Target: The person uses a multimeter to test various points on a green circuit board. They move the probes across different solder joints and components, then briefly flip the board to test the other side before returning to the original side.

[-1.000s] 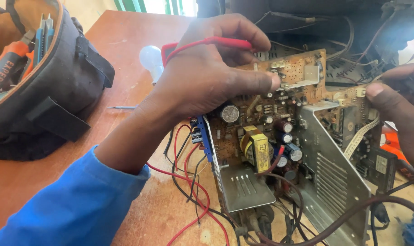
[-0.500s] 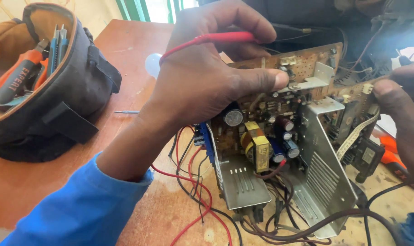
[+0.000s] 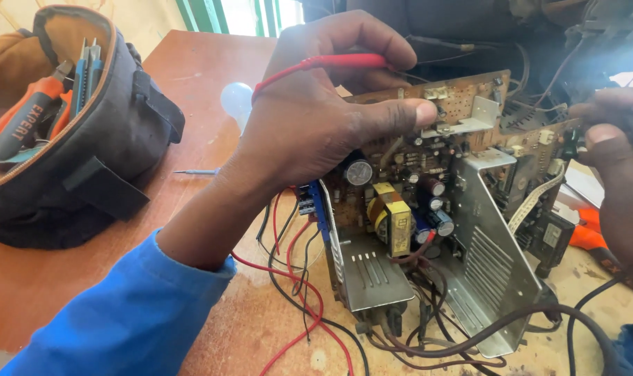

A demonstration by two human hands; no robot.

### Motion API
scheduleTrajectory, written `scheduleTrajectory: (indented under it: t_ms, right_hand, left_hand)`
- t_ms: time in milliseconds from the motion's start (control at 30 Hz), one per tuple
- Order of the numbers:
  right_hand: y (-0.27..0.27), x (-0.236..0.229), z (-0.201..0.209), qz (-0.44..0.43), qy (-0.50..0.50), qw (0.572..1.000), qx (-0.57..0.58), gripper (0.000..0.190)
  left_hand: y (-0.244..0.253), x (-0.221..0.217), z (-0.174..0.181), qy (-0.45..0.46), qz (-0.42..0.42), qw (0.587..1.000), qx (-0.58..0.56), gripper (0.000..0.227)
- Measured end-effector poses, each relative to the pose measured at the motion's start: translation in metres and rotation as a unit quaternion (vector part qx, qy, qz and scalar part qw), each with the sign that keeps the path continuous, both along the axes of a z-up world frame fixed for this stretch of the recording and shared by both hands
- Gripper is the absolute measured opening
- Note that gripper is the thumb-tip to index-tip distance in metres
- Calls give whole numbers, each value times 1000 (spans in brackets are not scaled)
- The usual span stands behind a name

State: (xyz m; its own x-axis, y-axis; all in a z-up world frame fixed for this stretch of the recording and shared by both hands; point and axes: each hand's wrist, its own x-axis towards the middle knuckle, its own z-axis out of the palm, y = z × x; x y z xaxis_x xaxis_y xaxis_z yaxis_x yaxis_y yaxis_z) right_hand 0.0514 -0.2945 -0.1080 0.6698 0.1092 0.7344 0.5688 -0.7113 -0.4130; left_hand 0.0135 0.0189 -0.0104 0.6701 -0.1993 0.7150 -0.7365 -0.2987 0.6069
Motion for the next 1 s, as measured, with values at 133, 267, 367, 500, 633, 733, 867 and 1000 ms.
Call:
scheduleTrajectory:
  t_ms: [133,267,367,500,633,733,867,1000]
  right_hand:
    - [-3,-1,-1,45,-28,998,21,37]
    - [-1,-6,6,58,-18,997,50,36]
    - [-1,-11,10,47,-45,998,8,28]
    - [31,-45,35,-14,59,997,41,59]
    - [59,-76,45,-85,204,972,75,99]
    - [71,-80,62,69,-36,993,-91,110]
    - [83,-81,64,81,-5,994,-74,125]
    - [98,-86,67,104,81,991,31,112]
  left_hand:
    - [-1,1,-1,-10,7,1000,10,34]
    - [-2,3,-1,-28,31,999,34,33]
    - [-4,2,-1,-27,48,998,36,35]
    - [-4,0,0,-20,36,999,25,35]
    - [-5,-5,4,4,19,1000,0,35]
    - [-8,-18,6,18,-24,999,-22,33]
    - [-13,-29,8,-3,-5,1000,-13,34]
    - [-13,-33,10,-22,-13,999,-22,31]
